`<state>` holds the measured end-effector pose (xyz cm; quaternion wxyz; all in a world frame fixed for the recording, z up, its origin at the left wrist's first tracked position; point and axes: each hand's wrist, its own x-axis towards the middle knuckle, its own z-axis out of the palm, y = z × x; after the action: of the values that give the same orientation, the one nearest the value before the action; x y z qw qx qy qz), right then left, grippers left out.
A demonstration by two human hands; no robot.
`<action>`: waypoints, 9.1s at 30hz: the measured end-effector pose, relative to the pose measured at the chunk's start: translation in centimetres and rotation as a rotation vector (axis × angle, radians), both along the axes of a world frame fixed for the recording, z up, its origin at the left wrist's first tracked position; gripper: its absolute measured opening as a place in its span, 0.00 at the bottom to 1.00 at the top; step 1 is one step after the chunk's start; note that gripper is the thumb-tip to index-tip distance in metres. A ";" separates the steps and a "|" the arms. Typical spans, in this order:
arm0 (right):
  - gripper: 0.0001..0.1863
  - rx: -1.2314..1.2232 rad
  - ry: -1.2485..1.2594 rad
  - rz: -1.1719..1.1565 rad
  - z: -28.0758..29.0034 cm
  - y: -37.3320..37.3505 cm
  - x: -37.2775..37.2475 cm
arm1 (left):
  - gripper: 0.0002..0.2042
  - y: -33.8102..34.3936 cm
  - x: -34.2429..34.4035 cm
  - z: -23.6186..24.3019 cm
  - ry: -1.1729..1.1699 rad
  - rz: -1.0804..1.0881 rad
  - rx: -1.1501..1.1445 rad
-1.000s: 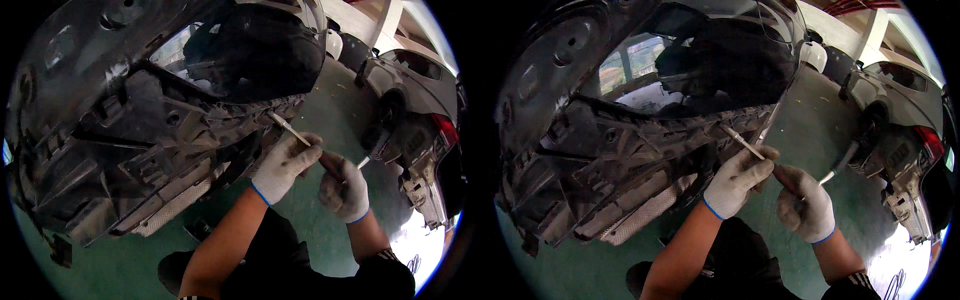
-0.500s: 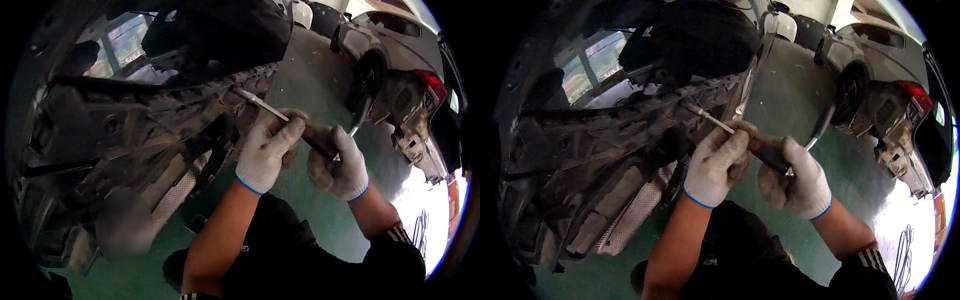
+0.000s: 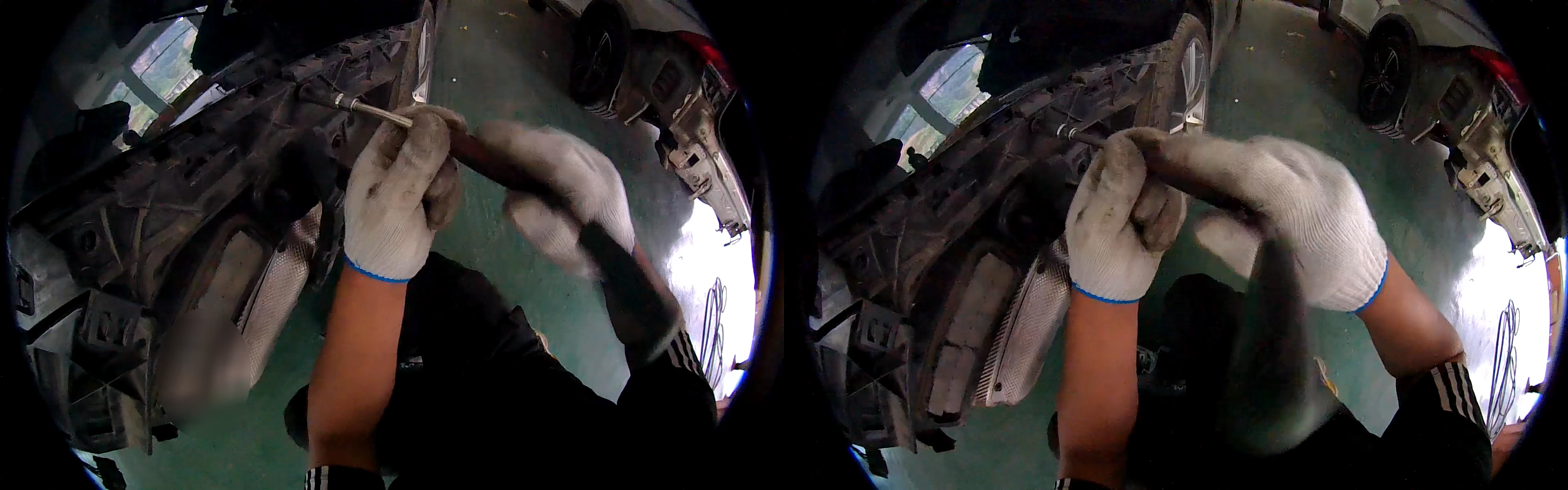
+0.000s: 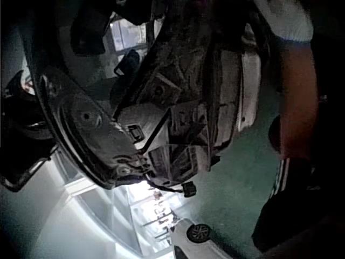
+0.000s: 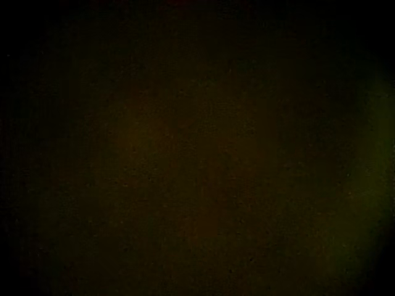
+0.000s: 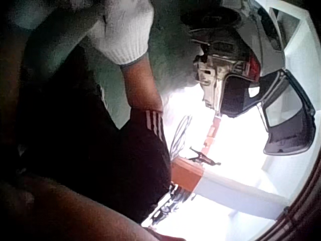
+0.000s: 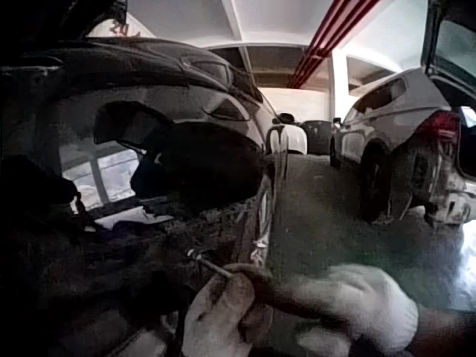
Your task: The person collects small fasteners from a container and the floor, then uses a ratchet to tighten bolts on the front bumper of a black car. The person works on the lower section of the bumper, securing the plastic trim to the vehicle's frame.
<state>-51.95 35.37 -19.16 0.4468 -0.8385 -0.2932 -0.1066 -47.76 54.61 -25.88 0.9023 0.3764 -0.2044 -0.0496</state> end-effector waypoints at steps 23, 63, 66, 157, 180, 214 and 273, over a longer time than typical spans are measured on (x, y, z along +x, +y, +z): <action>0.25 0.409 0.910 0.017 1.3 -0.4 -2.0 | 0.19 -1.3 0.0 1.4 0.052 0.069 0.017; 0.20 -0.093 0.354 -0.278 1.5 0.0 -1.5 | 0.21 -0.5 0.1 0.9 -0.002 0.083 0.062; 0.23 0.294 0.815 -0.116 1.2 -0.7 -1.3 | 0.21 -1.2 -0.2 1.3 0.035 0.112 0.054; 0.33 0.035 0.549 0.357 2.2 0.0 3.8 | 0.26 6.3 2.1 -0.7 -0.141 1.880 1.270; 0.31 0.038 0.235 0.364 1.1 0.2 5.8 | 0.28 4.9 1.4 0.3 0.166 1.546 0.768; 0.26 -0.479 -0.347 0.435 3.7 -1.7 6.4 | 0.33 2.8 0.9 2.5 0.428 1.384 0.646; 0.33 0.343 0.862 0.960 -6.7 -1.3 1.9 | 0.10 2.1 -16.3 0.7 0.671 1.398 -0.062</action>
<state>-50.01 34.10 -25.87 0.6489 -0.4996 -0.4078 0.4038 -64.04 56.67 -25.15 0.7476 0.3574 0.3635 0.4257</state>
